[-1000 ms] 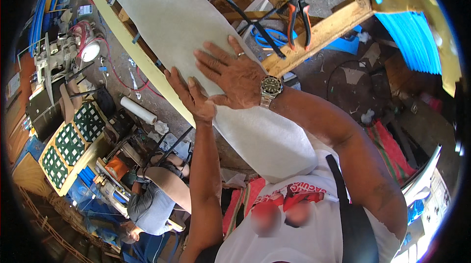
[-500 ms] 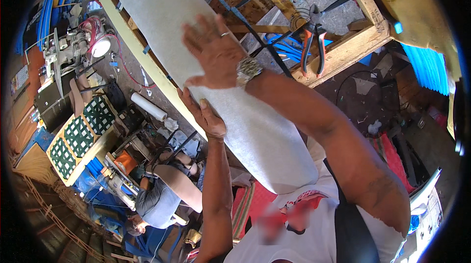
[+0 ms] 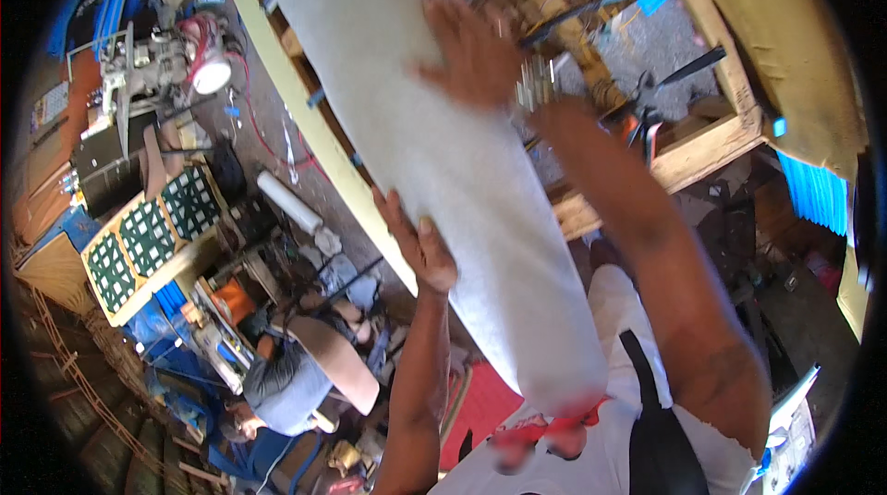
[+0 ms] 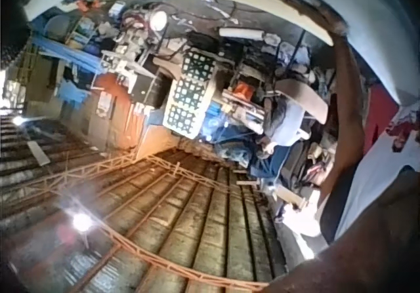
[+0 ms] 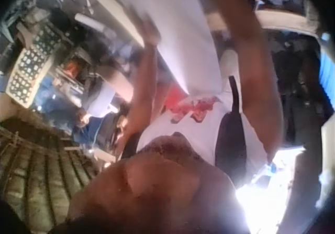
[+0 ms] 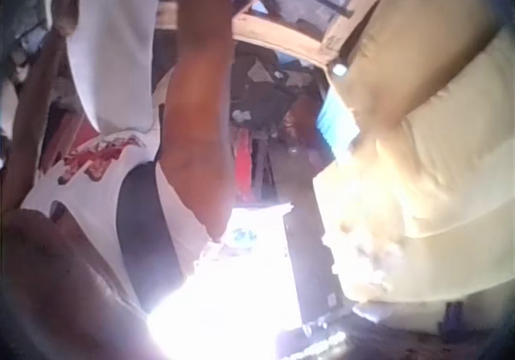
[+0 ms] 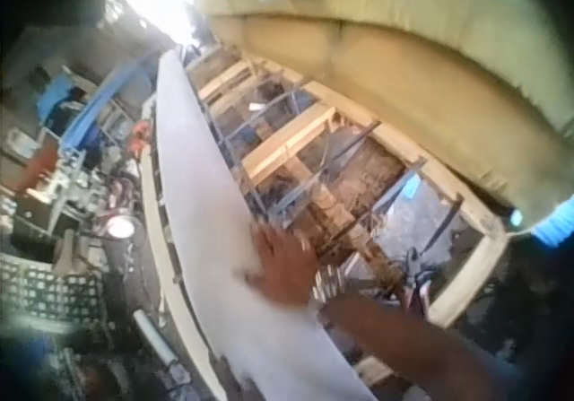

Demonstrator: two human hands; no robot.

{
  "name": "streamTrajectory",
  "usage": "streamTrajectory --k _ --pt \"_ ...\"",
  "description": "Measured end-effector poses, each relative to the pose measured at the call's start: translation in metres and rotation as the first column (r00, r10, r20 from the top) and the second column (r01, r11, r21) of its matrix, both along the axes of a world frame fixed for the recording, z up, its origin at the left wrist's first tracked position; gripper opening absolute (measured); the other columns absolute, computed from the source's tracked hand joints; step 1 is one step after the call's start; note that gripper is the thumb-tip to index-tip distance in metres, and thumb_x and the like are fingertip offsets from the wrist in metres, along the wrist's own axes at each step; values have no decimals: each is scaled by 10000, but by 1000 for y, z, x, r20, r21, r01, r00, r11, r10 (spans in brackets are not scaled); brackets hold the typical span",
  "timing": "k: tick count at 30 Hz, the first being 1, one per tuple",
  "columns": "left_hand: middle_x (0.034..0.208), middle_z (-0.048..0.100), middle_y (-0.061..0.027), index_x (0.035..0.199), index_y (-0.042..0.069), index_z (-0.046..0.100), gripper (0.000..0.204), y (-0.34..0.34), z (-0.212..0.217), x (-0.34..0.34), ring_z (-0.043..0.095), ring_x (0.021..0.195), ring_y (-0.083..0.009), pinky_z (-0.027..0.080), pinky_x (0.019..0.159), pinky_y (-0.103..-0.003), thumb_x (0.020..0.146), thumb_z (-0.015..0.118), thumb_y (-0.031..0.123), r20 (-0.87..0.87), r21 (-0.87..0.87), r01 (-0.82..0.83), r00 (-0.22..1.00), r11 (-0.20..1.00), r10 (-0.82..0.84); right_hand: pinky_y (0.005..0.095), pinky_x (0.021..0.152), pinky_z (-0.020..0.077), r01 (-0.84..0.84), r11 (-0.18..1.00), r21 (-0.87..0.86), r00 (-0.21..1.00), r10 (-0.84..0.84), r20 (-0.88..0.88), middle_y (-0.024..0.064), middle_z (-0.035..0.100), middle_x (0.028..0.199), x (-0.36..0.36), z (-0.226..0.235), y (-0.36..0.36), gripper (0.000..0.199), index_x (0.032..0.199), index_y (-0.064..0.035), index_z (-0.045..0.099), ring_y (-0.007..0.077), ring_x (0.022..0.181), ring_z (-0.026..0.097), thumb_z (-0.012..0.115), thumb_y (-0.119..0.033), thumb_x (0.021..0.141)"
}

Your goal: Applying foam padding and stapling it onto a wooden couch frame.

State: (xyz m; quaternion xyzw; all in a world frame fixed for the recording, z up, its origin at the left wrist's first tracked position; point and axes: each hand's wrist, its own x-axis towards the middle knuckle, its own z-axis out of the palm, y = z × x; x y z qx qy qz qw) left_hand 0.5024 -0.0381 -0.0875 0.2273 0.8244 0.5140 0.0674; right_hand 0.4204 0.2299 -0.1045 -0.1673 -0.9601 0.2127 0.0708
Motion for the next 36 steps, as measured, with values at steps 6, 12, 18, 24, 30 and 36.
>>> streamTrajectory --k 6,12,18,24,30,36 --pt "1658 98 -266 1561 -18 250 598 -5 -7 4 127 1542 -387 135 1238 -494 1077 375 310 -13 -30 -23 1000 999 23 401 1246 222 -149 945 -293 989 139 -55 194 237 1653 -55 -6 53 769 1575 24 222 336 1535 205 319 -530 1050" --pt "1655 89 -278 1558 1 285 564 1 -5 -1 131 1546 -381 172 1230 -488 1080 412 273 -77 59 4 997 998 0 511 1238 214 -287 958 11 949 286 -131 201 235 1653 42 -5 5 765 1597 -22 199 402 1532 186 317 -546 1052" --pt "1612 175 -337 1505 -57 349 547 -7 -16 -1 168 1523 -449 187 1219 -511 1067 437 257 -98 140 -1 995 990 15 637 1197 144 -338 939 -69 933 325 -152 146 217 1675 178 18 -61 770 1564 -38 311 339 1548 192 470 -542 1005" --pt "1538 372 -308 1446 -38 466 504 -15 -7 -10 323 1459 -423 275 1186 -495 1048 509 268 -208 23 -10 978 1000 15 673 1195 38 -406 914 15 907 401 130 116 199 1688 251 48 -185 742 1552 -64 361 350 1565 111 542 -477 963" --pt "1154 670 -117 1272 -41 602 427 -123 7 63 638 1049 -186 530 918 -350 1082 471 318 356 321 -368 901 873 249 604 1225 109 -675 697 -241 693 711 116 90 440 1573 291 63 -288 567 1435 -79 548 266 1502 324 528 -427 988" --pt "1245 648 -99 1359 7 560 659 -164 -37 203 640 1111 -217 532 921 -351 1074 345 561 980 67 -514 196 855 41 410 939 537 -39 931 -363 956 -71 -285 135 681 1228 318 46 -115 369 1302 -49 612 289 1087 669 499 -290 1046"
